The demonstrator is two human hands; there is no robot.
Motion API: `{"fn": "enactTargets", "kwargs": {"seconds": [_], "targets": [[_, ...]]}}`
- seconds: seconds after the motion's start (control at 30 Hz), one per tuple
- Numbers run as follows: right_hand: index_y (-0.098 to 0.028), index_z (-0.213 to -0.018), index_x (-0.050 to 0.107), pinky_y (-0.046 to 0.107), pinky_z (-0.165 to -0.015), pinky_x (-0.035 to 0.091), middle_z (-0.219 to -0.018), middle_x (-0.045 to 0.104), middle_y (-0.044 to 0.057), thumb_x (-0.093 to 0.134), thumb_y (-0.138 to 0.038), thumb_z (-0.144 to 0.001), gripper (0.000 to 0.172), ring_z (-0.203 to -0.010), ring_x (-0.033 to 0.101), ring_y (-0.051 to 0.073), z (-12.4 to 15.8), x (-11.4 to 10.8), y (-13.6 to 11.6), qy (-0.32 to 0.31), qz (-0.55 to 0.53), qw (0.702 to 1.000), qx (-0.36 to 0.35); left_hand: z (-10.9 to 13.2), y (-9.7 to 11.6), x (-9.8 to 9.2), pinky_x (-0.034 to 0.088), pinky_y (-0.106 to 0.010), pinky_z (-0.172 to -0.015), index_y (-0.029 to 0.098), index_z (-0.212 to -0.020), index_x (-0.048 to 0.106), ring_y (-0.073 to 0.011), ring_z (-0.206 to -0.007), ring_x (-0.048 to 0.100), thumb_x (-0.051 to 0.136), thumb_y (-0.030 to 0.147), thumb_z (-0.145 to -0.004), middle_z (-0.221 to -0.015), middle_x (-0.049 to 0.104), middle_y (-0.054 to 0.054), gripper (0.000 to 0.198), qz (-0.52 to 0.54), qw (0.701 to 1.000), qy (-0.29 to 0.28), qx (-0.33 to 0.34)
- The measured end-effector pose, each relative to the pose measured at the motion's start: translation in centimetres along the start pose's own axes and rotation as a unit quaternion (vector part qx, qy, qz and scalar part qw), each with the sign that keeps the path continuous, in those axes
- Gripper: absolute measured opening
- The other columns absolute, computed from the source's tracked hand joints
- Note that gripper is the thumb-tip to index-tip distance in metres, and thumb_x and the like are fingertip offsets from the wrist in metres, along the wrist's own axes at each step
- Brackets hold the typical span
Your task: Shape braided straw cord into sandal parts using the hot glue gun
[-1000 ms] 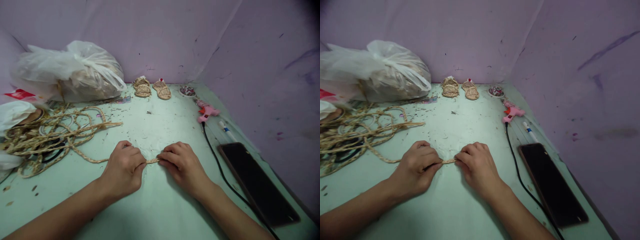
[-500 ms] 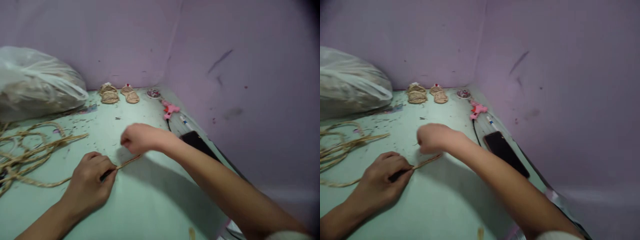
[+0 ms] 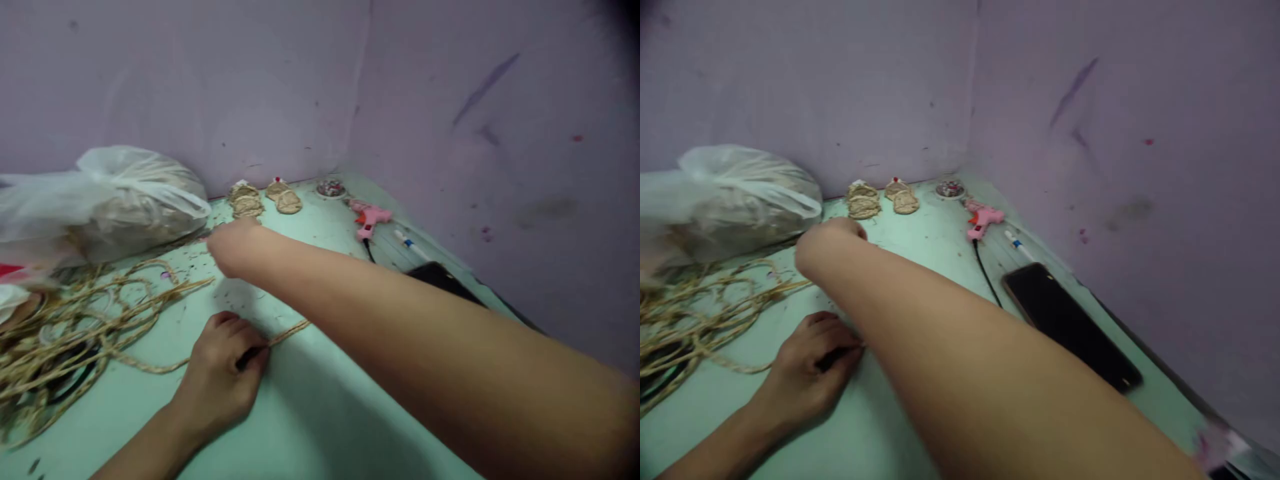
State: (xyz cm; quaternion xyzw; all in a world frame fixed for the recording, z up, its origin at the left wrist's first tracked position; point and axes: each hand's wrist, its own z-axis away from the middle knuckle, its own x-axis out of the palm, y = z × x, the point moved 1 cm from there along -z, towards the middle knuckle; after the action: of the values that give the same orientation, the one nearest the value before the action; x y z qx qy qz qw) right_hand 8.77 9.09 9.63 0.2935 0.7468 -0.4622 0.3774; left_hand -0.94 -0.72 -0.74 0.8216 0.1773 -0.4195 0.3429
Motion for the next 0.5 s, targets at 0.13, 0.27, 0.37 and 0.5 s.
{"fn": "enactTargets", "kwargs": {"seconds": [0.13, 0.27, 0.37, 0.5], "targets": [[-0.015, -0.067, 0.065, 0.029, -0.057, 0.041, -0.066, 0.063, 0.003, 0.062, -0.008, -0.067, 0.008, -0.068, 0.061, 0.020, 5.8, 0.0, 1.5, -0.053, 0.054, 0.997, -0.021, -0.1, 0.0, -0.1, 0.040, -0.039, -0.072, 0.017, -0.065, 0.056, -0.0164, -0.063, 0.051, 0.049, 0.010, -0.071, -0.061, 0.056, -0.002, 0.012, 0.002, 1.000, 0.001, -0.030], [-0.019, -0.078, 0.064, 0.027, -0.060, 0.043, -0.074, 0.062, 0.003, 0.053, -0.014, -0.077, 0.012, -0.070, 0.056, 0.017, 13.4, 0.7, 4.0, -0.053, 0.016, 0.998, -0.029, 0.1, 0.1, -0.3, 0.039, -0.040, -0.074, 0.016, -0.063, 0.055, -0.0140, -0.058, 0.048, 0.048, 0.011, -0.073, -0.058, 0.053, -0.001, 0.013, 0.001, 0.999, -0.026, -0.042], [-0.020, -0.085, 0.064, 0.031, -0.067, 0.042, -0.079, 0.062, 0.004, 0.049, -0.009, -0.079, 0.020, -0.075, 0.053, 0.018, 16.0, 2.1, 5.6, -0.056, 0.033, 0.997, -0.044, 0.2, 0.1, -0.3, 0.038, -0.040, -0.075, 0.016, -0.063, 0.056, -0.0138, -0.058, 0.048, 0.048, 0.013, -0.074, -0.057, 0.053, -0.001, 0.014, 0.001, 0.999, -0.027, -0.045], [-0.019, -0.089, 0.063, 0.033, -0.070, 0.041, -0.082, 0.062, 0.005, 0.049, -0.006, -0.079, 0.022, -0.078, 0.050, 0.019, 16.4, 3.1, 6.0, -0.049, 0.034, 0.996, -0.065, 0.3, 0.1, -0.2, 0.038, -0.039, -0.074, 0.015, -0.062, 0.055, -0.0138, -0.058, 0.048, 0.048, 0.013, -0.073, -0.057, 0.053, -0.001, 0.014, 0.000, 0.999, -0.020, -0.050]]}}
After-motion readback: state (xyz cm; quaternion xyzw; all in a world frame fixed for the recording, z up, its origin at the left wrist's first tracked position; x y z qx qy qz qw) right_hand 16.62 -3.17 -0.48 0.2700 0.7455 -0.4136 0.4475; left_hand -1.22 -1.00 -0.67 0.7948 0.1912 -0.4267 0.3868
